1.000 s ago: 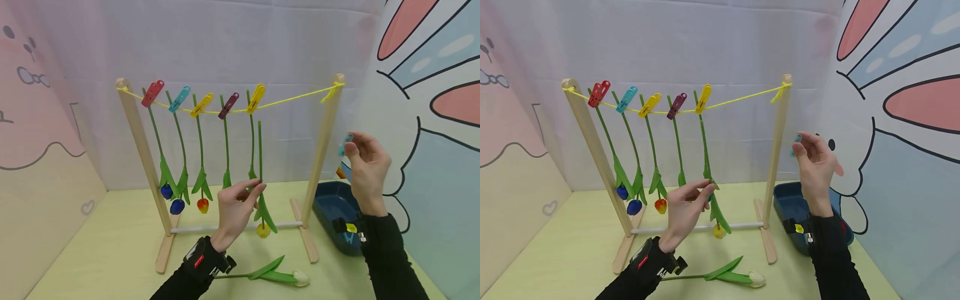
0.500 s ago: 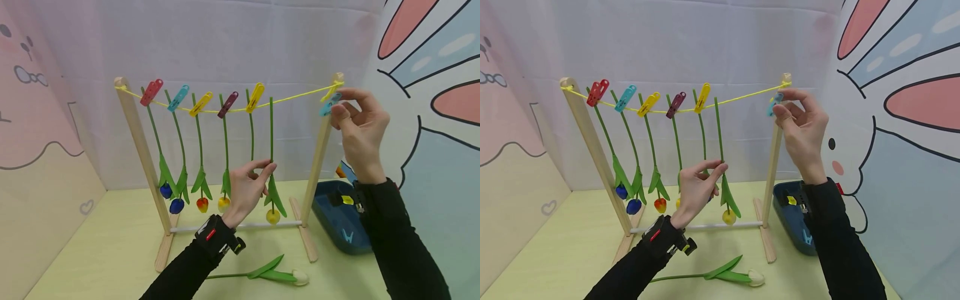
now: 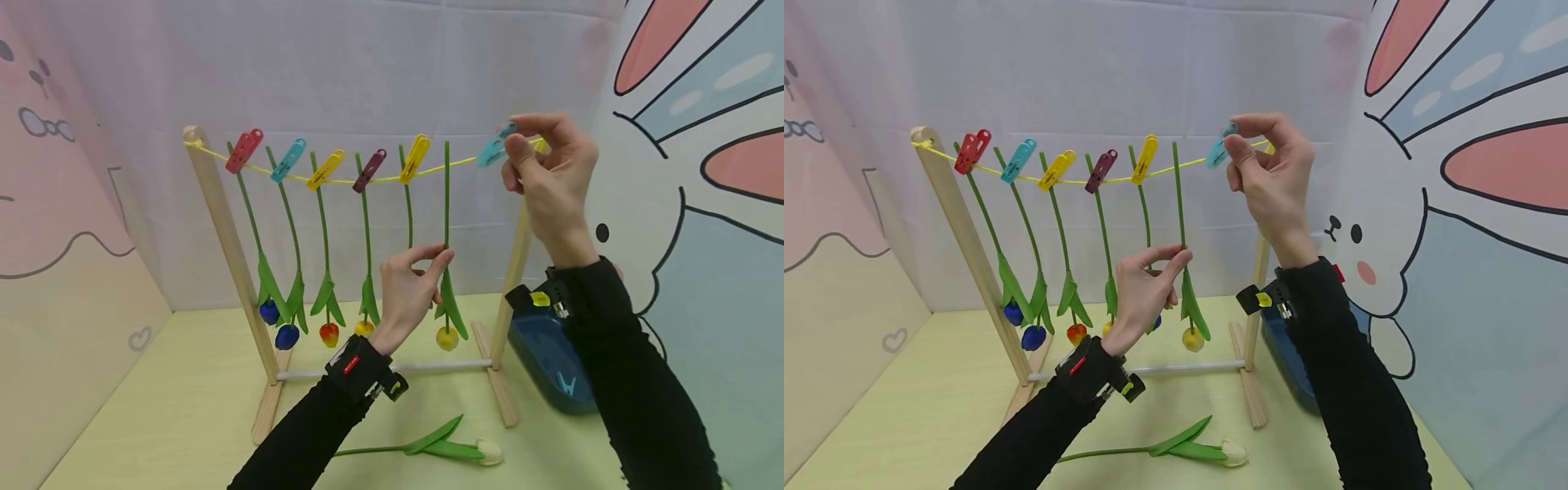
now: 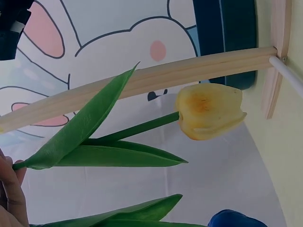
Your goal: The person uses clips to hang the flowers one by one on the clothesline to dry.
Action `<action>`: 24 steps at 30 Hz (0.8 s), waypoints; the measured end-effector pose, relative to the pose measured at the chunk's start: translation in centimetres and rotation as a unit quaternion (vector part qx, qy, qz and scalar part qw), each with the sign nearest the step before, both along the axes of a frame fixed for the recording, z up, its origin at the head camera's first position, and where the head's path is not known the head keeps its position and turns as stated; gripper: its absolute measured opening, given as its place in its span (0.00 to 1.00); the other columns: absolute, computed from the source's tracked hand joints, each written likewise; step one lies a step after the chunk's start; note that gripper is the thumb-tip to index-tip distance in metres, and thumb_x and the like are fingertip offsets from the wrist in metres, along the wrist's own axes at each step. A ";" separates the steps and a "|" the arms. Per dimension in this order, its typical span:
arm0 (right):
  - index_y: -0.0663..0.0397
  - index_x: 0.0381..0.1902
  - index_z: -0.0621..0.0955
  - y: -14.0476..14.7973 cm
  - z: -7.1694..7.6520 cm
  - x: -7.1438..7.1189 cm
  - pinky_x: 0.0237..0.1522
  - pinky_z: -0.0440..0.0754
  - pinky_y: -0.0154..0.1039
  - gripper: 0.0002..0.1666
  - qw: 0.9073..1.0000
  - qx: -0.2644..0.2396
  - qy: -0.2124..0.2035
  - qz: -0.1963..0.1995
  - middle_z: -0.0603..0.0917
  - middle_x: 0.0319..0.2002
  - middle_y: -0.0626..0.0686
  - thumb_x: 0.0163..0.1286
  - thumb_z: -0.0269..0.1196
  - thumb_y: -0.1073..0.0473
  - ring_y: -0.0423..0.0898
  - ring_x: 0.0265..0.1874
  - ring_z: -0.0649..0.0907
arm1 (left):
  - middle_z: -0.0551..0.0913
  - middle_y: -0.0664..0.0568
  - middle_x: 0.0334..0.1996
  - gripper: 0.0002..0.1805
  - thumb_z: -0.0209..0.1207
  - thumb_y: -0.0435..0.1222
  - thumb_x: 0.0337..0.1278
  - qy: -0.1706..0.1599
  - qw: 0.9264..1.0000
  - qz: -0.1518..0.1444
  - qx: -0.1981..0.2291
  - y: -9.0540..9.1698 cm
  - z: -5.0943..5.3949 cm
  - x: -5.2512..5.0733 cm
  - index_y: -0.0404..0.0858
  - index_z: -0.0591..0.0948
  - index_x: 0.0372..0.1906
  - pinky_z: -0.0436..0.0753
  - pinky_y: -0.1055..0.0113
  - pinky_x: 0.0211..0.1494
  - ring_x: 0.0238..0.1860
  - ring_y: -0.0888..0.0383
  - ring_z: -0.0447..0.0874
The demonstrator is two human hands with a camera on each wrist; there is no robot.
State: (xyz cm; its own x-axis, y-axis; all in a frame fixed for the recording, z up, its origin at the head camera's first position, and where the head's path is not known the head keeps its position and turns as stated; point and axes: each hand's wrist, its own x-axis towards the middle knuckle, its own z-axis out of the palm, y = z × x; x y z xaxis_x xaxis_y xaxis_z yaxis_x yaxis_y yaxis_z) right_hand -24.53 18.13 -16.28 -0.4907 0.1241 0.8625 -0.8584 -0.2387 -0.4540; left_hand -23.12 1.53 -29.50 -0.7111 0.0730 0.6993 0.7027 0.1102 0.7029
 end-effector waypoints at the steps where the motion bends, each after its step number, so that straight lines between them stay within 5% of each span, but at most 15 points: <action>1: 0.65 0.39 0.84 -0.2 0.0 -0.1 0.16 0.66 0.28 0.11 1.000 -0.005 -0.002 0.003 0.86 0.32 0.54 0.60 0.71 0.64 0.42 0.10 0.70 | 0.88 0.35 0.43 0.14 0.62 0.34 0.67 0.003 1.000 0.001 0.000 0.0 0.0 -0.1 0.29 0.85 0.51 0.76 0.68 0.17 0.09 0.64 0.72; 5: 0.61 0.37 0.84 -0.9 0.2 -0.5 0.14 0.63 0.28 0.03 1.000 -0.017 -0.007 -0.007 0.84 0.30 0.50 0.65 0.66 0.68 0.41 0.08 0.65 | 0.89 0.36 0.43 0.13 0.63 0.34 0.66 0.016 1.000 0.004 0.001 -0.1 0.3 -0.4 0.29 0.86 0.50 0.75 0.68 0.15 0.08 0.60 0.73; 14: 0.55 0.30 0.84 -2.0 0.7 -1.0 0.12 0.58 0.28 0.13 0.997 -0.054 -0.047 -0.014 0.81 0.24 0.47 0.69 0.59 0.75 0.38 0.06 0.62 | 0.90 0.35 0.42 0.12 0.63 0.33 0.66 0.016 1.000 0.012 -0.008 0.2 1.0 -0.7 0.29 0.87 0.48 0.75 0.68 0.14 0.08 0.54 0.75; 24: 0.55 0.26 0.84 -2.5 1.0 -1.2 0.11 0.58 0.27 0.13 0.994 -0.066 -0.076 -0.035 0.78 0.26 0.49 0.67 0.62 0.74 0.37 0.06 0.64 | 0.90 0.35 0.42 0.13 0.63 0.34 0.66 0.012 0.999 0.022 -0.025 0.3 1.3 -0.9 0.29 0.87 0.49 0.72 0.69 0.13 0.08 0.52 0.76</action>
